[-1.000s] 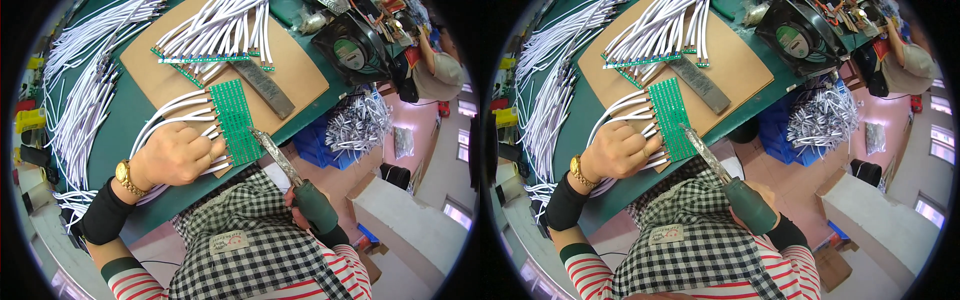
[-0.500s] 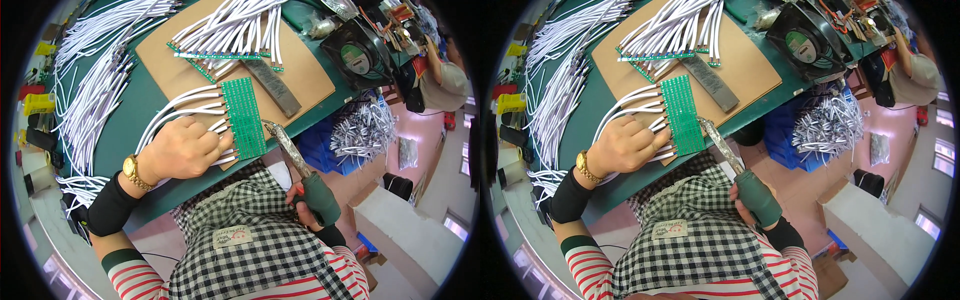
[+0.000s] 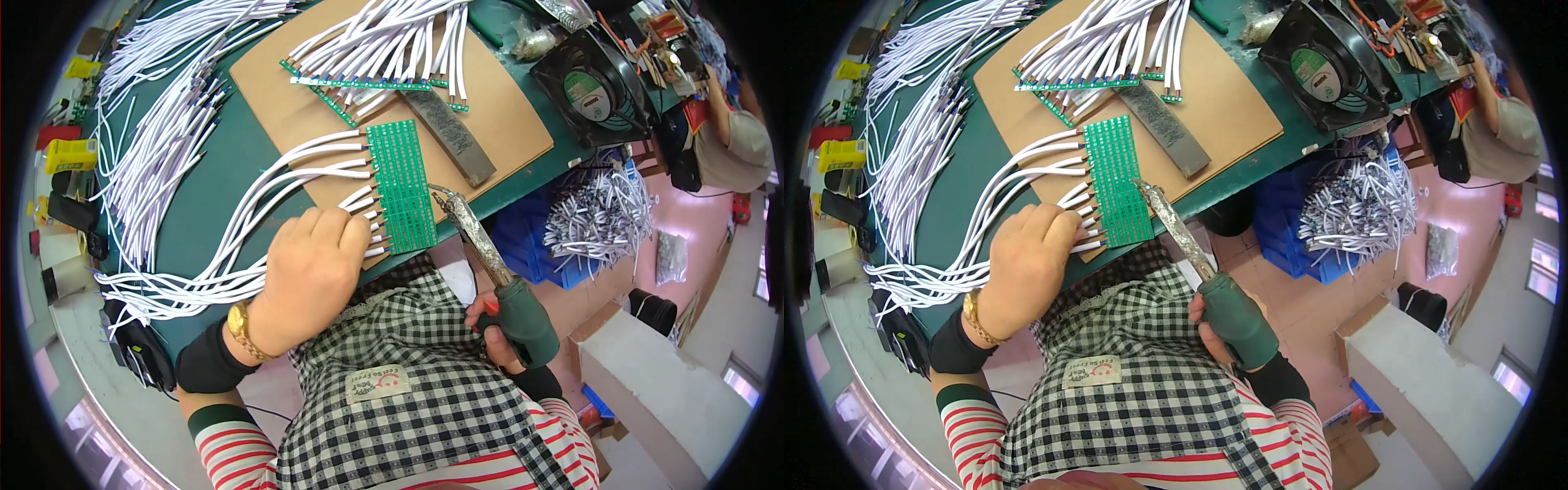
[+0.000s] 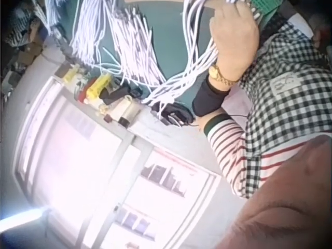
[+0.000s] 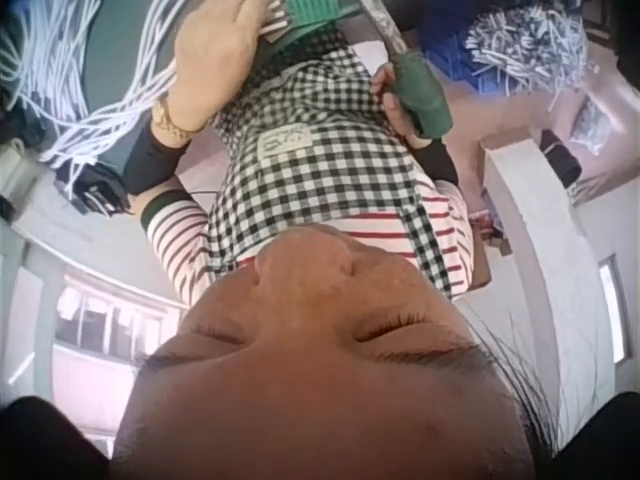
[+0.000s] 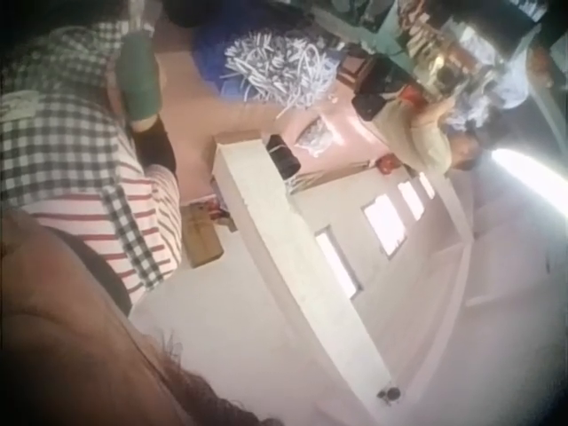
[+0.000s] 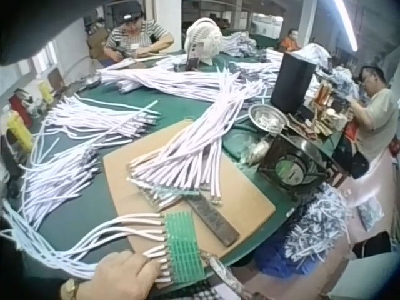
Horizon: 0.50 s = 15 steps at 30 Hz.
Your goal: The person solders multiple white wires to a green printed circuit board using a soldering iron and solder wire.
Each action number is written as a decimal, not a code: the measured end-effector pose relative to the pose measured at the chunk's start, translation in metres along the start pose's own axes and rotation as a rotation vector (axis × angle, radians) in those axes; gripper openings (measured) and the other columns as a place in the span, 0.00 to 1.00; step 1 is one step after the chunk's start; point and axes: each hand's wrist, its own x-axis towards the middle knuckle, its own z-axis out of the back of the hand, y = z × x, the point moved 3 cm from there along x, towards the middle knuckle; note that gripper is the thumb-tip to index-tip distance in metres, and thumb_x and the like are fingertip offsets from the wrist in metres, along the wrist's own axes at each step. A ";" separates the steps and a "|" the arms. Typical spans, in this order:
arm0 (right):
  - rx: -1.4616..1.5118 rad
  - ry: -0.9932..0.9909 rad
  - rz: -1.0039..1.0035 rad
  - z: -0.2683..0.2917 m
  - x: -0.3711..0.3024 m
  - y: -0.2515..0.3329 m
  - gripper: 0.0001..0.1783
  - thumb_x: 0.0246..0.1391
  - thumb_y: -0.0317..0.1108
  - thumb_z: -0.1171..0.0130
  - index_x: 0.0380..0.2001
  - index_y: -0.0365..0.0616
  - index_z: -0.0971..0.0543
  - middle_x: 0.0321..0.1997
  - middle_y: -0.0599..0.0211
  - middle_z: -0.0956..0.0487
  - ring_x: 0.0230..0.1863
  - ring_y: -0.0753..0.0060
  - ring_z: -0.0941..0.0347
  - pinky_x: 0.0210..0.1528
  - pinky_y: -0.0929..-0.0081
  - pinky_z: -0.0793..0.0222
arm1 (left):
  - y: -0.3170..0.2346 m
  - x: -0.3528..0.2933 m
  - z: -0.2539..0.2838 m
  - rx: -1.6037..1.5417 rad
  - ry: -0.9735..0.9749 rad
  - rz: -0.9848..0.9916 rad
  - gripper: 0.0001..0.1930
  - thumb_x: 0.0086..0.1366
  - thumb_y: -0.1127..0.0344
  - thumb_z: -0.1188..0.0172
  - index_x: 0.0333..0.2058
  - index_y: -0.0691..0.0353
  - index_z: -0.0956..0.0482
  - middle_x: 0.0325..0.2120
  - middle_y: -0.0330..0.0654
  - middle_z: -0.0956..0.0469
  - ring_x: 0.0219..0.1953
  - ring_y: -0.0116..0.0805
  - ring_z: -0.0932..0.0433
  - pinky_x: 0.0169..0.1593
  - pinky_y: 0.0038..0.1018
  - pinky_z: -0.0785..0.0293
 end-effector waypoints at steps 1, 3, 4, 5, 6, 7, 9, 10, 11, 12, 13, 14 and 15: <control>0.081 -0.006 -0.029 -0.001 0.000 -0.002 0.15 0.51 0.26 0.41 0.44 0.36 0.25 0.37 0.66 0.22 0.36 0.79 0.26 0.41 0.80 0.28 | -0.005 -0.003 -0.002 0.072 -0.020 0.036 0.09 0.51 0.70 0.41 0.32 0.61 0.26 0.25 0.40 0.30 0.25 0.36 0.30 0.28 0.31 0.35; 0.025 0.010 0.028 0.000 -0.001 -0.012 0.16 0.52 0.26 0.41 0.45 0.38 0.25 0.36 0.66 0.22 0.36 0.78 0.26 0.42 0.79 0.28 | -0.012 -0.005 -0.002 0.146 -0.042 0.075 0.06 0.51 0.69 0.44 0.29 0.60 0.28 0.23 0.39 0.32 0.24 0.34 0.31 0.28 0.30 0.37; -0.031 0.022 0.084 -0.001 -0.002 -0.015 0.17 0.52 0.26 0.42 0.46 0.39 0.26 0.36 0.66 0.23 0.35 0.77 0.26 0.43 0.78 0.28 | -0.016 -0.006 0.000 0.189 -0.060 0.083 0.05 0.51 0.69 0.44 0.28 0.59 0.29 0.23 0.39 0.31 0.24 0.34 0.31 0.29 0.30 0.38; -0.031 0.027 0.084 -0.003 0.002 -0.018 0.17 0.52 0.26 0.42 0.46 0.39 0.26 0.36 0.66 0.23 0.35 0.77 0.26 0.43 0.78 0.28 | -0.018 -0.006 0.002 0.234 -0.078 0.091 0.04 0.51 0.69 0.45 0.26 0.58 0.30 0.23 0.39 0.31 0.24 0.34 0.31 0.30 0.31 0.40; -0.073 0.068 0.159 -0.007 0.007 -0.018 0.18 0.54 0.31 0.42 0.48 0.40 0.28 0.35 0.65 0.24 0.34 0.76 0.26 0.46 0.74 0.29 | -0.017 -0.006 0.004 0.235 -0.077 0.094 0.04 0.51 0.69 0.45 0.26 0.58 0.30 0.23 0.39 0.31 0.24 0.34 0.31 0.30 0.31 0.40; -0.115 0.111 0.234 -0.012 0.013 -0.018 0.19 0.56 0.35 0.42 0.50 0.42 0.30 0.34 0.64 0.25 0.33 0.74 0.26 0.50 0.69 0.29 | -0.014 -0.004 0.005 0.218 0.007 0.119 0.04 0.51 0.69 0.44 0.26 0.58 0.30 0.22 0.39 0.30 0.24 0.35 0.30 0.31 0.32 0.40; 0.066 0.170 0.249 -0.024 0.032 -0.025 0.23 0.56 0.45 0.44 0.50 0.43 0.32 0.34 0.63 0.26 0.31 0.74 0.27 0.49 0.65 0.29 | -0.009 0.000 0.005 0.206 0.088 0.149 0.04 0.51 0.69 0.44 0.25 0.59 0.30 0.22 0.40 0.30 0.24 0.36 0.29 0.33 0.32 0.41; 0.248 0.224 0.260 -0.032 0.042 -0.026 0.29 0.57 0.56 0.45 0.49 0.45 0.35 0.33 0.62 0.26 0.29 0.73 0.27 0.49 0.61 0.30 | -0.008 0.002 0.005 0.180 0.127 0.133 0.03 0.51 0.69 0.45 0.25 0.59 0.30 0.21 0.40 0.30 0.25 0.37 0.29 0.33 0.33 0.41; 0.248 0.230 0.262 -0.042 0.051 -0.025 0.29 0.57 0.56 0.45 0.49 0.45 0.35 0.33 0.62 0.26 0.29 0.73 0.27 0.49 0.61 0.30 | -0.007 0.004 0.005 0.154 0.167 0.117 0.03 0.52 0.70 0.45 0.25 0.60 0.30 0.21 0.41 0.30 0.25 0.37 0.28 0.34 0.33 0.41; 0.407 0.228 0.246 -0.052 0.061 -0.022 0.28 0.58 0.56 0.47 0.50 0.47 0.36 0.32 0.63 0.27 0.29 0.73 0.27 0.54 0.57 0.33 | -0.005 0.004 0.007 0.072 0.238 0.167 0.08 0.55 0.69 0.39 0.28 0.63 0.30 0.24 0.44 0.31 0.29 0.44 0.28 0.36 0.36 0.41; 0.564 0.218 0.231 -0.058 0.068 -0.020 0.27 0.59 0.56 0.49 0.51 0.49 0.36 0.31 0.65 0.28 0.28 0.73 0.27 0.58 0.53 0.36 | -0.006 0.004 0.006 0.075 0.237 0.167 0.08 0.55 0.69 0.39 0.28 0.63 0.30 0.24 0.44 0.31 0.29 0.44 0.28 0.36 0.36 0.41; 0.564 0.219 0.233 -0.063 0.075 -0.019 0.27 0.59 0.56 0.49 0.51 0.49 0.36 0.31 0.65 0.28 0.28 0.73 0.27 0.58 0.53 0.36 | -0.005 0.004 0.006 -0.014 0.183 0.186 0.07 0.56 0.71 0.40 0.28 0.63 0.31 0.24 0.46 0.31 0.29 0.46 0.28 0.36 0.37 0.39; 0.565 0.241 0.257 -0.067 0.080 -0.018 0.26 0.59 0.55 0.50 0.51 0.50 0.37 0.31 0.65 0.28 0.27 0.73 0.27 0.62 0.51 0.41 | -0.004 0.003 0.007 -0.101 0.130 0.206 0.07 0.56 0.73 0.41 0.28 0.64 0.31 0.25 0.47 0.31 0.29 0.48 0.28 0.36 0.39 0.37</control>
